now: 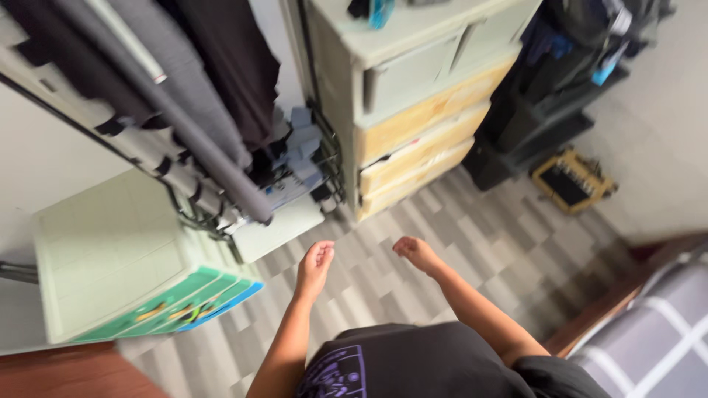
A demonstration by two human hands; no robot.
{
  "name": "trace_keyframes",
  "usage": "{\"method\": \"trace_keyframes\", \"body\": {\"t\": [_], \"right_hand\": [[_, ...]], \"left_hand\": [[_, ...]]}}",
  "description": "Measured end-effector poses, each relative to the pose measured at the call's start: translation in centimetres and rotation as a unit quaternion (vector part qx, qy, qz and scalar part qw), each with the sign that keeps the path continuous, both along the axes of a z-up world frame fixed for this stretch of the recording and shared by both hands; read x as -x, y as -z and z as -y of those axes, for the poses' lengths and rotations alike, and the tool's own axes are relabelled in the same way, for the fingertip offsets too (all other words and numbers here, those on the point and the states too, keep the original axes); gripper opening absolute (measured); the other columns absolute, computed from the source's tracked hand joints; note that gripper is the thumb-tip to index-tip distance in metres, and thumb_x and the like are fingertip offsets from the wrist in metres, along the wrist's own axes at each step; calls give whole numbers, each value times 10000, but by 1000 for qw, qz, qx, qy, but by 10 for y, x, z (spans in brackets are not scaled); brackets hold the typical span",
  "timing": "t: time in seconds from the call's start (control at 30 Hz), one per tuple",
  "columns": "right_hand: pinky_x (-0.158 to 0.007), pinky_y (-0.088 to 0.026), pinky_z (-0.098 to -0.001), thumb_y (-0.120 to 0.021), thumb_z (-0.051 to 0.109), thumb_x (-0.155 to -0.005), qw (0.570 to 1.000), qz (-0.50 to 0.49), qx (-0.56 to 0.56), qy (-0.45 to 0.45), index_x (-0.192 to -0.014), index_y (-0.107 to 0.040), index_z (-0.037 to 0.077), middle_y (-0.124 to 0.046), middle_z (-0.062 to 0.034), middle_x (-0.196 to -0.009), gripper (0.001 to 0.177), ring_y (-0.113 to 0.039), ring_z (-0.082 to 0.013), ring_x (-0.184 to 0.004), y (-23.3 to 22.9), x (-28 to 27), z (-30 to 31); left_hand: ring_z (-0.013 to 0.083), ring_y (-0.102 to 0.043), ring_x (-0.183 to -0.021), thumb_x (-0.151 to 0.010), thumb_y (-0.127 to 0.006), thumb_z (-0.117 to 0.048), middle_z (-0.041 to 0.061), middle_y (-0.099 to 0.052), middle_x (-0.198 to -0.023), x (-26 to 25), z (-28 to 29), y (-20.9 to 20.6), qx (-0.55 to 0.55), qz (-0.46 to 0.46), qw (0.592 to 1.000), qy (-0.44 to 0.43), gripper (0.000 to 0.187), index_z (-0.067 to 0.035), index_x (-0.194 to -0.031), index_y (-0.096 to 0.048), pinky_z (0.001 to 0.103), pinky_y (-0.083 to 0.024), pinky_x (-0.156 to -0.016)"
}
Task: The person organizes items on a desk and a plastic drawer unit, then sweeps the floor. They handle books, cables, a handbag, and a camera strap, placing them in drawers or on surfaces. Finally, they use a broom and dustpan to sweep the tiled floor.
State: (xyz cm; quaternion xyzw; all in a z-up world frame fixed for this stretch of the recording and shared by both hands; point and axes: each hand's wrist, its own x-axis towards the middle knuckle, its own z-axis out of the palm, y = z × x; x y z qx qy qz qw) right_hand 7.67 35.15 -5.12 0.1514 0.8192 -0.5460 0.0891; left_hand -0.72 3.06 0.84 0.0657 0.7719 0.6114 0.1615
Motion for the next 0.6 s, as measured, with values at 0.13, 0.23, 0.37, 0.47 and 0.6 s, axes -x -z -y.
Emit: {"method": "trace_keyframes", "body": {"t": [0.13, 0.23, 0.37, 0.47, 0.6], "right_hand": [[-816, -539, -326, -670, 200, -957, 997, -29, 34, -68, -1048, -736, 45, -757, -50, -930, 192, -667, -145, -878, -54, 29, -99], [-843, -542, -310, -652, 216, -962, 994, -75, 1, -79, -1077, -737, 62, -774, -20, -977, 210, -695, -126, -925, -108, 72, -151], [-873, -527, -317, -663, 232, -1011, 975, -203, -4, -90, -1073, -731, 21, -749, -57, -1048, 231, -655, -155, -951, -190, 156, -193], [-884, -543, -287, -653, 189, -1015, 959, -275, 27, -69, -1154, -709, 57, -749, -70, -1078, 199, -673, -131, -991, -251, 236, -219], [-920, -568, -301, -696, 88, -986, 904, -425, -19, -44, -1180, -667, 62, -673, -114, -1263, 198, -680, -173, -1090, -324, 346, -247]], "left_hand": [[96, -677, -1039, -991, -645, -154, 16, -726, -1118, 20, -122, -41, -133, -55, 990, 10, 259, -55, -1230, -656, 256, -544, -904], [102, -666, -1054, -1000, -647, -147, 17, -707, -1145, 50, -184, -81, -155, -92, 983, 16, 290, -53, -1274, -626, 263, -543, -906], [129, -620, -1022, -1018, -664, -135, 54, -674, -1162, 122, -219, -147, -146, -189, 971, -2, 325, -48, -1328, -617, 277, -519, -896], [158, -627, -1056, -996, -673, -150, 87, -665, -1207, 193, -234, -191, -74, -314, 945, -47, 362, -56, -1341, -617, 286, -530, -896], [215, -605, -1227, -1063, -585, -268, 135, -603, -1399, 282, -259, -235, -59, -366, 926, -74, 405, -74, -1418, -565, 321, -513, -975]]}}
